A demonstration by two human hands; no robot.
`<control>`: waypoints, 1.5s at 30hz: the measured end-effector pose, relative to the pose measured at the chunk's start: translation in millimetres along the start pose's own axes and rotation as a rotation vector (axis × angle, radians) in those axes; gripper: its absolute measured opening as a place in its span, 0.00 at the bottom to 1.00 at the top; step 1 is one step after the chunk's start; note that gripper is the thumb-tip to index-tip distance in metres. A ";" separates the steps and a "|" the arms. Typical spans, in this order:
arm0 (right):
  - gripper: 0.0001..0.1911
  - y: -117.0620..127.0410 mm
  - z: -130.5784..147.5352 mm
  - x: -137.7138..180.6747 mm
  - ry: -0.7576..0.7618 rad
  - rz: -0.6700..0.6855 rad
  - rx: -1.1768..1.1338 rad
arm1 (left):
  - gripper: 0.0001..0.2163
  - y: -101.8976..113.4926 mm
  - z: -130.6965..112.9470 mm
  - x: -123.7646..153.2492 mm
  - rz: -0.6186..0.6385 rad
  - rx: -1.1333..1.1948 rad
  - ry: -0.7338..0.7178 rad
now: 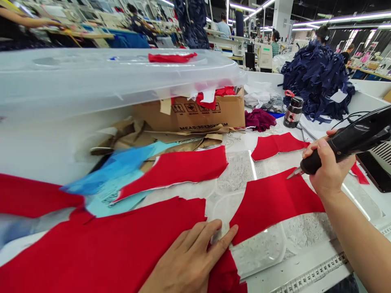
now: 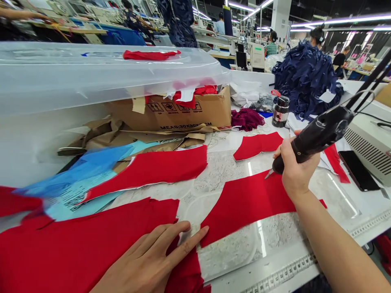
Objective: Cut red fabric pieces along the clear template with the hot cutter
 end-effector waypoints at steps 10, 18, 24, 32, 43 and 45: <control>0.13 -29.6 42.6 82.4 -0.196 0.320 -0.064 | 0.29 13.8 -9.2 -15.7 0.011 0.052 0.002; 0.13 -36.7 40.3 96.1 -0.185 0.335 -0.036 | 0.27 14.6 -11.6 -17.8 0.036 0.045 -0.019; 0.11 -42.0 41.5 98.2 -0.165 0.255 -0.069 | 0.29 7.2 -9.6 -14.1 0.035 0.058 0.031; 0.12 -35.4 45.5 90.1 -0.165 0.262 -0.121 | 0.28 14.7 -8.5 -19.3 0.046 0.029 -0.030; 0.10 -20.1 45.3 76.2 -0.109 0.238 -0.025 | 0.34 33.1 -10.5 -12.9 0.174 0.198 -0.016; 0.11 -12.5 42.1 71.7 -0.119 0.216 0.004 | 0.34 38.3 -15.1 -20.0 0.227 0.237 -0.050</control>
Point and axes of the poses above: each hand's wrist, its own x-axis away from the middle knuckle, its own y-axis out of the back of the hand, z = x × y, the point moved 5 cm from there along -x, towards the middle knuckle, and after that the axes turned 4 degrees about y, right-handed, at the moved point
